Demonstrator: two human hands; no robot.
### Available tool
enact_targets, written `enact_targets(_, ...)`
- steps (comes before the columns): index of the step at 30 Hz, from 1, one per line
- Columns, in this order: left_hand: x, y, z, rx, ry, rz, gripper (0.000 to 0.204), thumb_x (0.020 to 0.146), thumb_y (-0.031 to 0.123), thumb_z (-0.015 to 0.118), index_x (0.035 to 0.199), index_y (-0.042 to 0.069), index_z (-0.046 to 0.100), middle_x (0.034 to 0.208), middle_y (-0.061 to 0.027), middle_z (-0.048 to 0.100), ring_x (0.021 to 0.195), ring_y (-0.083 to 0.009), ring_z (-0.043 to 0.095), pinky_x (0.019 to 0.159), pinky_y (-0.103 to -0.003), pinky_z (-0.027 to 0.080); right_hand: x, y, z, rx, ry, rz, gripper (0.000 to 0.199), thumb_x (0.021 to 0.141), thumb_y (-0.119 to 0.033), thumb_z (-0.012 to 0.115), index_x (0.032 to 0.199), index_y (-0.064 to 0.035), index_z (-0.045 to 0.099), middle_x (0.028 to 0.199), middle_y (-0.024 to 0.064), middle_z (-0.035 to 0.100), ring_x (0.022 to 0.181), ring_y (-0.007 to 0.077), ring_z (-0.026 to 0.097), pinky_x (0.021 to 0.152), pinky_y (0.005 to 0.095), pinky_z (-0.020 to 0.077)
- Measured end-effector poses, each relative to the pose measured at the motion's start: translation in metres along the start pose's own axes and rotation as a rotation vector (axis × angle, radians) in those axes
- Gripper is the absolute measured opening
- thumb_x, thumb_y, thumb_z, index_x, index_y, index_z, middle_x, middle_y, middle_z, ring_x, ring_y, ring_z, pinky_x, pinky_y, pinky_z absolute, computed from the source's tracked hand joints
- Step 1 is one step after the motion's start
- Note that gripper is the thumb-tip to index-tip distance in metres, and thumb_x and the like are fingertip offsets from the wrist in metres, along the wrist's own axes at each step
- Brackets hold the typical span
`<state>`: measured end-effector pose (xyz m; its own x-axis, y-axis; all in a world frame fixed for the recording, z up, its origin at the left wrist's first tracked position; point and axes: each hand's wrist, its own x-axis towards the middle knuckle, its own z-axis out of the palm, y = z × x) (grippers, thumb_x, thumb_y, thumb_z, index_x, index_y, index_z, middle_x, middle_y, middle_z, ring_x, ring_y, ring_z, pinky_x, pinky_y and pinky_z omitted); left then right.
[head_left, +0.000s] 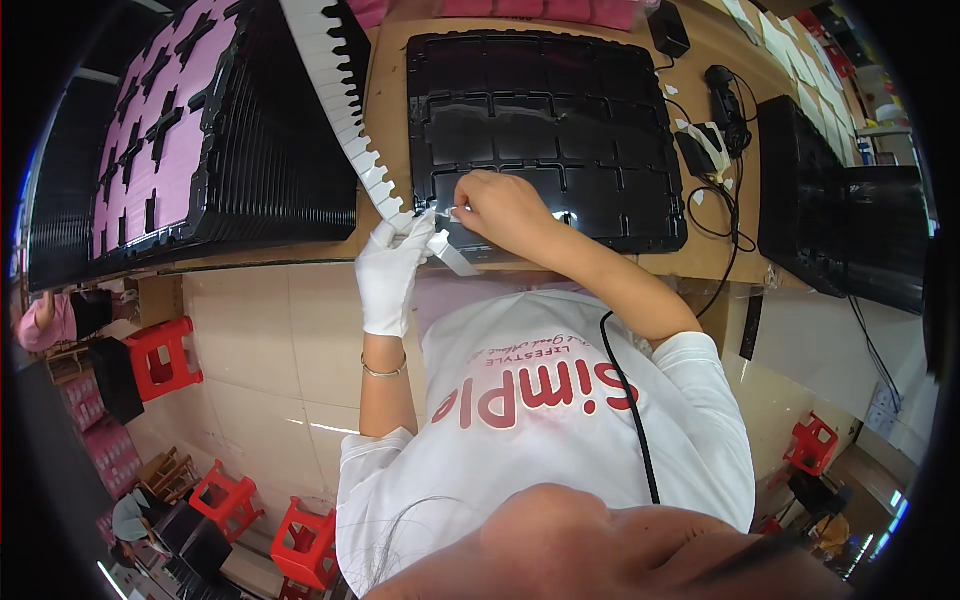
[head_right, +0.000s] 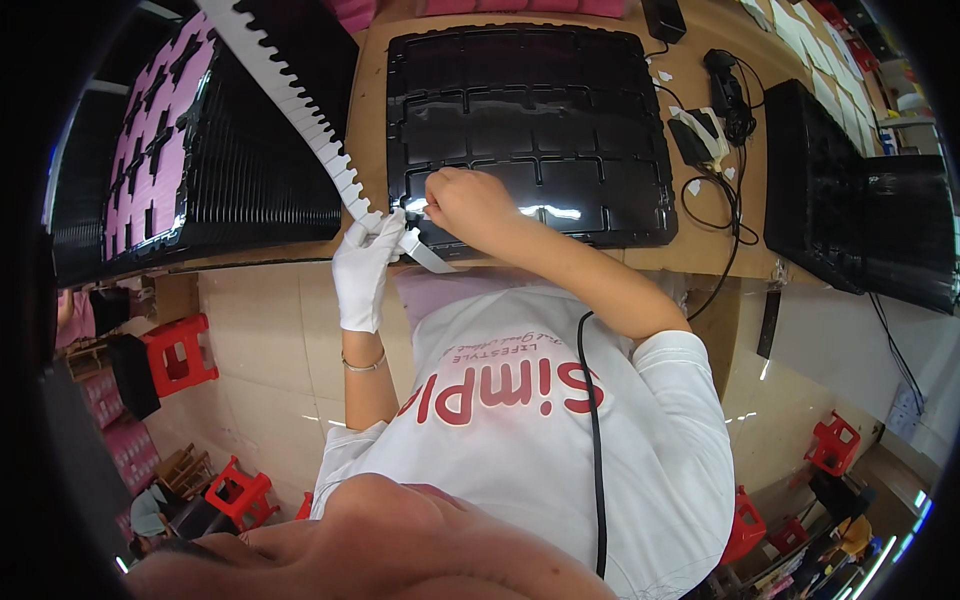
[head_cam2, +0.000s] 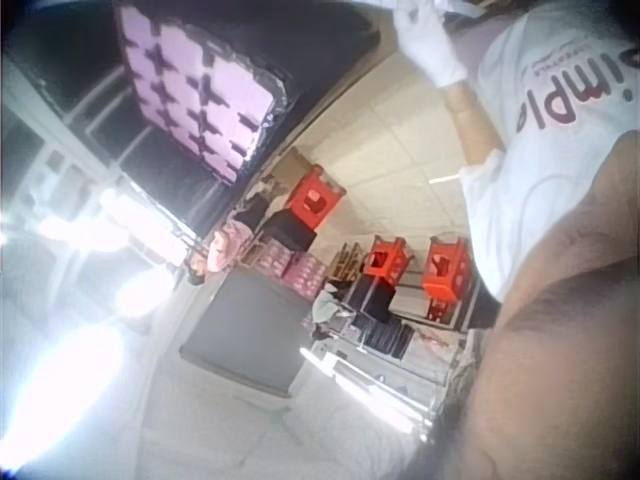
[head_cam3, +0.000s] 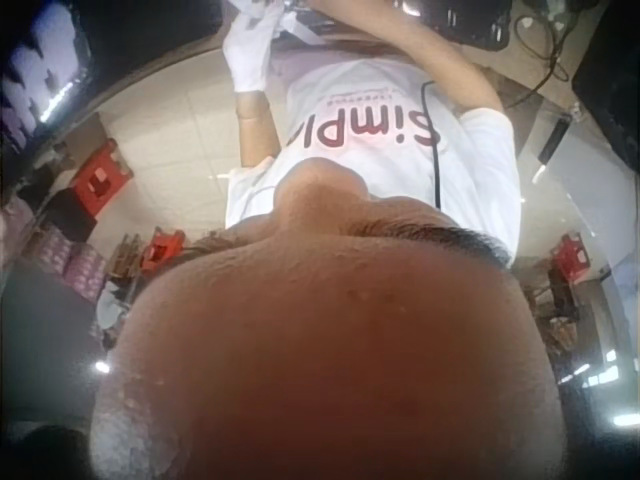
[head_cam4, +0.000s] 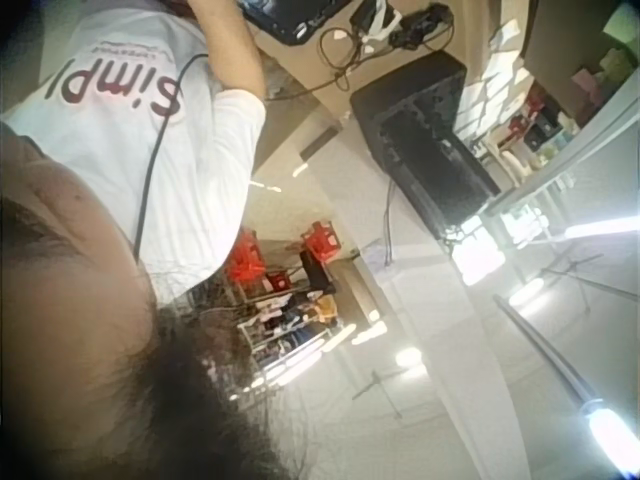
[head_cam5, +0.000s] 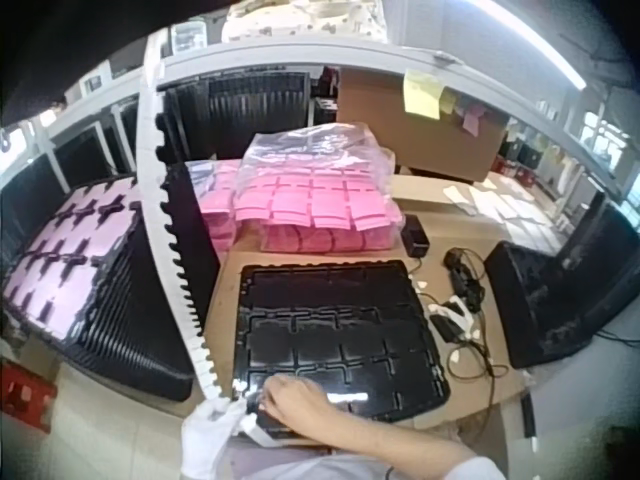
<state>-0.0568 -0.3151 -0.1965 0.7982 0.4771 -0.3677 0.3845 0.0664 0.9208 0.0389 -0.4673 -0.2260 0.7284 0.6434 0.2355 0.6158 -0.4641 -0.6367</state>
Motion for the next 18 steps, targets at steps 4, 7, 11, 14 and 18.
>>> enact_targets(4, -0.001, -0.006, 0.001, -0.03, 0.001, 0.032, 0.026, 0.086, 0.017, 0.073, 0.105, -0.001, 0.068, 0.085, 0.0, 0.067, 0.07, -0.0029, 0.057, 0.063, -0.019, 0.047, -0.002, 0.0, 0.007, -0.047, 0.003, 0.044, 0.011, 0.078, -0.012, 0.065, 0.081, -0.0025, 0.06, 0.081, 0.0127, 0.065, 0.074, 0.0324, 0.064, 0.068, 0.0411, 0.0517)
enact_targets(7, -0.002, -0.004, 0.001, 0.003, -0.009, 0.037, 0.031, 0.087, 0.015, 0.072, 0.11, -0.005, 0.064, 0.089, -0.0033, 0.068, 0.074, -0.0049, 0.06, 0.065, -0.02, 0.049, -0.003, -0.002, 0.01, -0.065, 0.038, 0.097, 0.011, 0.078, -0.012, 0.065, 0.08, -0.0022, 0.06, 0.081, 0.0126, 0.064, 0.073, 0.0319, 0.064, 0.067, 0.0405, 0.052)
enact_targets(11, -0.002, -0.002, 0.001, 0.027, -0.011, 0.013, 0.033, 0.087, 0.014, 0.072, 0.111, -0.007, 0.062, 0.09, -0.0046, 0.067, 0.076, -0.0058, 0.061, 0.066, -0.02, 0.05, -0.003, 0.0, 0.003, 0.031, -0.018, 0.109, 0.011, 0.078, -0.014, 0.066, 0.079, -0.0036, 0.061, 0.081, 0.0113, 0.064, 0.073, 0.03, 0.065, 0.065, 0.0399, 0.0513)
enact_targets(14, 0.001, -0.012, 0.001, -0.037, 0.023, 0.058, 0.025, 0.087, 0.017, 0.073, 0.103, -0.001, 0.068, 0.086, -0.0008, 0.068, 0.069, -0.0033, 0.057, 0.063, -0.019, 0.048, -0.008, -0.005, -0.007, 0.119, -0.142, 0.044, 0.01, 0.077, -0.014, 0.067, 0.076, -0.0045, 0.063, 0.078, 0.0086, 0.062, 0.068, 0.0242, 0.062, 0.06, 0.0357, 0.0481)
enact_targets(18, 0.0, -0.008, 0.002, -0.04, 0.04, 0.047, 0.026, 0.087, 0.016, 0.073, 0.105, -0.002, 0.067, 0.084, -0.001, 0.067, 0.067, -0.0033, 0.056, 0.06, -0.019, 0.046, -0.013, -0.004, -0.022, 0.345, -0.25, 0.019, 0.012, 0.08, -0.012, 0.068, 0.071, -0.0053, 0.062, 0.076, 0.0034, 0.059, 0.066, 0.015, 0.057, 0.057, 0.0312, 0.0433)
